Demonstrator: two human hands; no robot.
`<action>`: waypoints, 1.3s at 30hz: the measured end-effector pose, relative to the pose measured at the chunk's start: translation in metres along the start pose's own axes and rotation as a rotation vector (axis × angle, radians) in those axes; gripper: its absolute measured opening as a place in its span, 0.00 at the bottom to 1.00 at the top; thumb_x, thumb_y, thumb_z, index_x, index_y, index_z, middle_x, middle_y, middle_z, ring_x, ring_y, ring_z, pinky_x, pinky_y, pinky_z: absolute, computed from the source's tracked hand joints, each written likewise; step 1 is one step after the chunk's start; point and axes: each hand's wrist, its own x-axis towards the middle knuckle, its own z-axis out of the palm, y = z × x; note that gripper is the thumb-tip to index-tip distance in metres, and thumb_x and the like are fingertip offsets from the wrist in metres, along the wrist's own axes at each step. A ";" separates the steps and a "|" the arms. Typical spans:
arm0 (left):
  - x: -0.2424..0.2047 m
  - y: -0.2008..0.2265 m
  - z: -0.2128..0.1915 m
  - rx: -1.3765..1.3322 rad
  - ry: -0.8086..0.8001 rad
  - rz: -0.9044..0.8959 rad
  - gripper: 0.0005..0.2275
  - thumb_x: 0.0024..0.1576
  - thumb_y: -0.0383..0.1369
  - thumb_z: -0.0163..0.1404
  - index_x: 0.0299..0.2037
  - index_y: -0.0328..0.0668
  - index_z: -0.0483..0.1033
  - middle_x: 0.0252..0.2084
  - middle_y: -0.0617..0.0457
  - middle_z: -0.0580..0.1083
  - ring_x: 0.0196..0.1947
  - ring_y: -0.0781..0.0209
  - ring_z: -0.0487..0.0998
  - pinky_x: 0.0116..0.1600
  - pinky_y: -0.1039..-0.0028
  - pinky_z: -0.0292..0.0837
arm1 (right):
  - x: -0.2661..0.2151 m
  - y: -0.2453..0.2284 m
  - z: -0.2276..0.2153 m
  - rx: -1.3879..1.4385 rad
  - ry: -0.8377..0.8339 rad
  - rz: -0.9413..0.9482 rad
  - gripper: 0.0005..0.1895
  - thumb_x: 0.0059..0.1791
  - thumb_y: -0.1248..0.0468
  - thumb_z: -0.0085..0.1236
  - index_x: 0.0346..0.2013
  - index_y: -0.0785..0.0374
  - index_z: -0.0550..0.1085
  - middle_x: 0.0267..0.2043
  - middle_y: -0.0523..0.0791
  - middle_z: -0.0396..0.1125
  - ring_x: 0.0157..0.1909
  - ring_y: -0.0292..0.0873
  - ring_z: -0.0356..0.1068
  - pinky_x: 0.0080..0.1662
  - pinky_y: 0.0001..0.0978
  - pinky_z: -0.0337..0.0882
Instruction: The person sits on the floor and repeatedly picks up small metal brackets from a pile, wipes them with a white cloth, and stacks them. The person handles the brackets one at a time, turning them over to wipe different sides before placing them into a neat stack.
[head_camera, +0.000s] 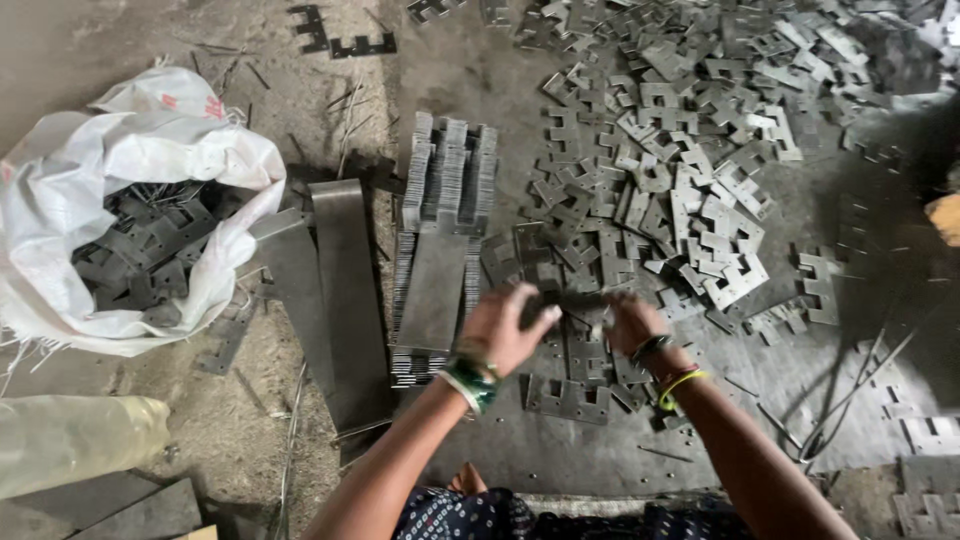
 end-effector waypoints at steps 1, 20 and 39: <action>0.000 0.001 0.021 0.041 -0.170 -0.032 0.14 0.58 0.43 0.54 0.47 0.43 0.76 0.40 0.50 0.79 0.35 0.56 0.81 0.40 0.64 0.79 | -0.009 0.005 0.009 0.001 -0.013 -0.006 0.33 0.42 0.58 0.62 0.61 0.60 0.66 0.57 0.56 0.65 0.52 0.60 0.70 0.48 0.50 0.74; 0.017 -0.038 0.100 0.517 -0.299 -0.211 0.12 0.58 0.30 0.54 0.51 0.53 0.78 0.57 0.45 0.73 0.57 0.42 0.74 0.56 0.54 0.74 | -0.153 0.138 0.008 1.072 0.041 0.838 0.24 0.45 0.68 0.65 0.57 0.61 0.75 0.42 0.49 0.77 0.40 0.45 0.75 0.41 0.35 0.75; -0.071 -0.041 0.120 -0.968 -0.562 -0.908 0.25 0.57 0.43 0.50 0.63 0.41 0.70 0.60 0.44 0.73 0.60 0.49 0.72 0.62 0.57 0.66 | -0.173 0.050 -0.098 0.946 -0.233 -0.152 0.39 0.47 0.60 0.61 0.71 0.61 0.58 0.72 0.53 0.60 0.69 0.49 0.62 0.65 0.44 0.67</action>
